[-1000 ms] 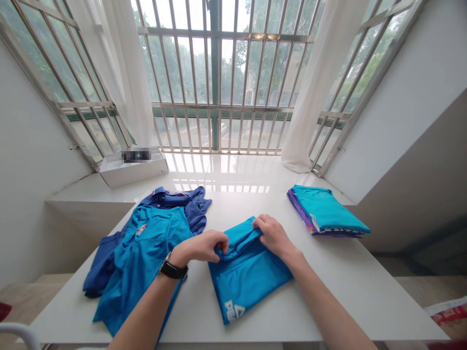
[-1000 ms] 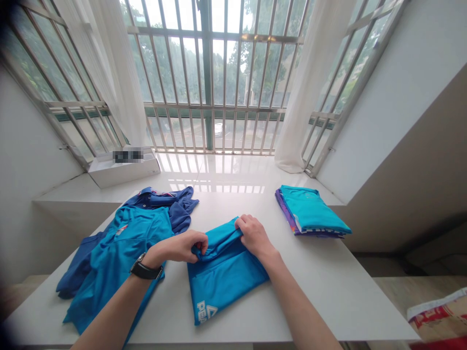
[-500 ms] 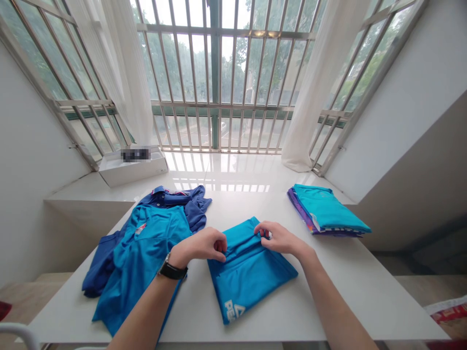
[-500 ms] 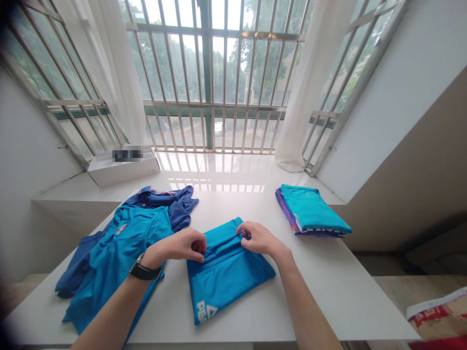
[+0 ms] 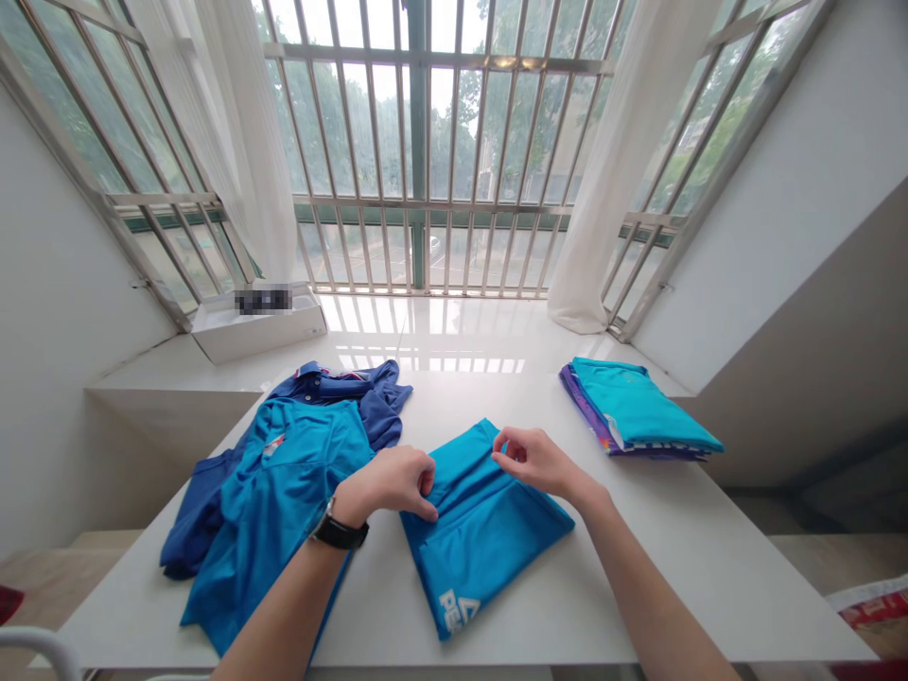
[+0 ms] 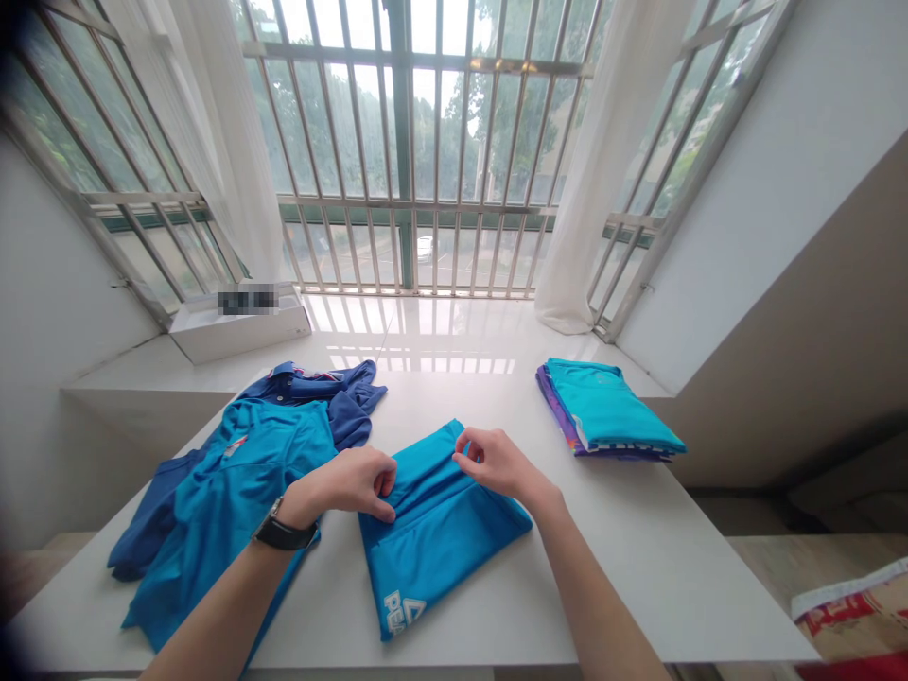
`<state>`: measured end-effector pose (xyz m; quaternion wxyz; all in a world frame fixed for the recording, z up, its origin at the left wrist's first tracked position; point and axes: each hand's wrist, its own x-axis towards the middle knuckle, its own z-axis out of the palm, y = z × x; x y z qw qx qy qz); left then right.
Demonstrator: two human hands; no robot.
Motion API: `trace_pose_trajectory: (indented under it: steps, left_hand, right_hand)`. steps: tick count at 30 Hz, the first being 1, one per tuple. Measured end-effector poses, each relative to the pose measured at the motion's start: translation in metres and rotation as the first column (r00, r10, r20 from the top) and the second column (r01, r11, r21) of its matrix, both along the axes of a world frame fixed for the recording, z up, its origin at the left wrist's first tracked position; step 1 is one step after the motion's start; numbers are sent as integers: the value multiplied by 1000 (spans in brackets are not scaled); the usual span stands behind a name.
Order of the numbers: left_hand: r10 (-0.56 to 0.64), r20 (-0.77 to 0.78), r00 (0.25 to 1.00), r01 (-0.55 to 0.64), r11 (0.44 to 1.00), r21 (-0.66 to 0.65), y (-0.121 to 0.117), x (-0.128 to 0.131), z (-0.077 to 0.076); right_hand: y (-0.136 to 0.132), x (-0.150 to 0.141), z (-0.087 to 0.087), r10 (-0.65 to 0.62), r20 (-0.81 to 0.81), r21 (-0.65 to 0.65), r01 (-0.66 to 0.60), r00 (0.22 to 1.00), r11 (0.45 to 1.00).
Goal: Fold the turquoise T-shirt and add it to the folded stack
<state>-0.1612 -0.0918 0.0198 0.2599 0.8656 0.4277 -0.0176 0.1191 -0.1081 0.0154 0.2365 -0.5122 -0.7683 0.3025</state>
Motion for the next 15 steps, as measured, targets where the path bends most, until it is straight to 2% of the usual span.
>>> trace_pose_trajectory:
  steps: [3,5,7,8,10,15]
  left_hand:
    - [32,7,999,-32,999,19,1,2,1]
    - [61,25,998,-63,996,59,3,3,1]
    - [93,46,995,-97,990,106,5,4,-1]
    - [108,52,993,-114,985,129,6,5,-2]
    - [130,64,989,-139,974,181,8,7,-6]
    - [152,90,984,-172,940,295,10,11,-15]
  right_hand:
    - [-7,-4,4,82,-109,-242,-106,991,965]
    - [-10,-3,5,148,-145,-390,-194,978,900]
    - [-11,-2,5,215,-141,-479,-257,966,840]
    - [-11,-1,5,239,-130,-497,-272,962,824]
    - [-10,0,3,257,-110,-484,-277,960,830]
    - [-3,3,-4,216,-33,-349,-214,976,912]
